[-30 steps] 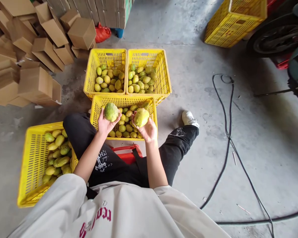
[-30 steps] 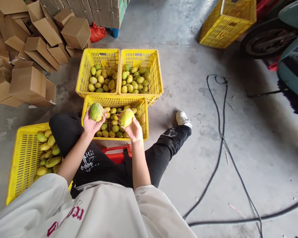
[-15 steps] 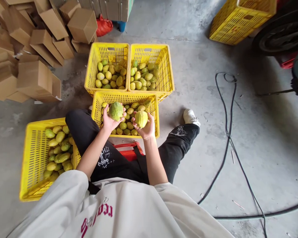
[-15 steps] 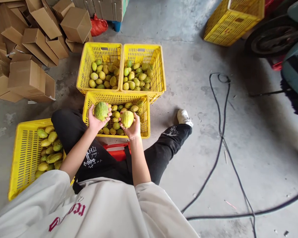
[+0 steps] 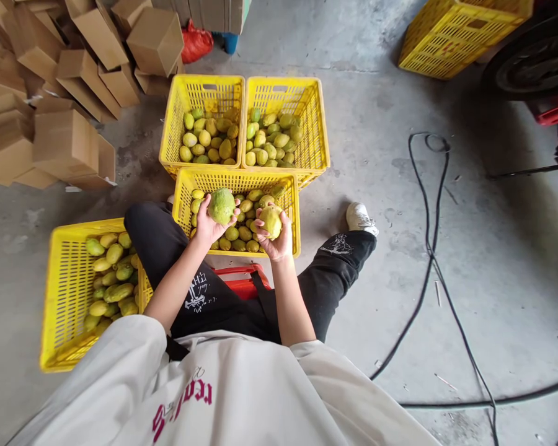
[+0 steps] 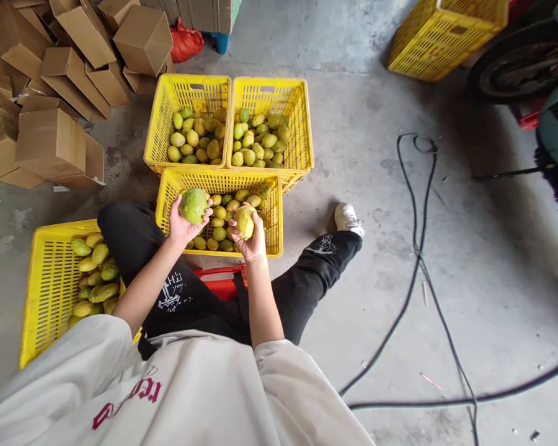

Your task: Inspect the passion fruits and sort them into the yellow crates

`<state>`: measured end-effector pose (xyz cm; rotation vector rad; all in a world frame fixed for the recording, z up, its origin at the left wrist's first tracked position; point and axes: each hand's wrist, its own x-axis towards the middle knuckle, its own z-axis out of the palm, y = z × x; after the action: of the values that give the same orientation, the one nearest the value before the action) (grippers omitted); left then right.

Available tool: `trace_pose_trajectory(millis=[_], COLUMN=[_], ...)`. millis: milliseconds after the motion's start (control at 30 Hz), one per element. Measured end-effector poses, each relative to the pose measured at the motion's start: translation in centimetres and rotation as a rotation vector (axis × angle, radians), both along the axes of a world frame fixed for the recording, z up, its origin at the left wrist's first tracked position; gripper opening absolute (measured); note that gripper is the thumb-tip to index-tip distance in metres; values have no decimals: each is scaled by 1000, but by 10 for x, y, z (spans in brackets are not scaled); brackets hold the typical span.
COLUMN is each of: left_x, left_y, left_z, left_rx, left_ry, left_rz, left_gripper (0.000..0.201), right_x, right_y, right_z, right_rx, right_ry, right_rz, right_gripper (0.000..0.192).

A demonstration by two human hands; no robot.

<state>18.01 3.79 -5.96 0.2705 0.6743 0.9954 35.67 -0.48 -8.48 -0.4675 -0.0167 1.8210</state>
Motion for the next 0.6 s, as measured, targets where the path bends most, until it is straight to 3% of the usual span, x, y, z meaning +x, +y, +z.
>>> trace_pose_trajectory(millis=[233, 400, 600], left_x=[-1, 2, 2], left_y=[0, -2, -1], left_z=[-2, 1, 1], left_rx=[-5, -20, -6], left_ry=[56, 52, 20], left_rz=[39, 41, 46], left_gripper=[49, 43, 43], right_x=[1, 1, 0], right_y=[-1, -3, -1], right_z=[9, 4, 0], right_rx=[28, -23, -20], right_ry=[-57, 18, -43], right_rz=[-20, -50, 14], right_gripper=[35, 37, 24])
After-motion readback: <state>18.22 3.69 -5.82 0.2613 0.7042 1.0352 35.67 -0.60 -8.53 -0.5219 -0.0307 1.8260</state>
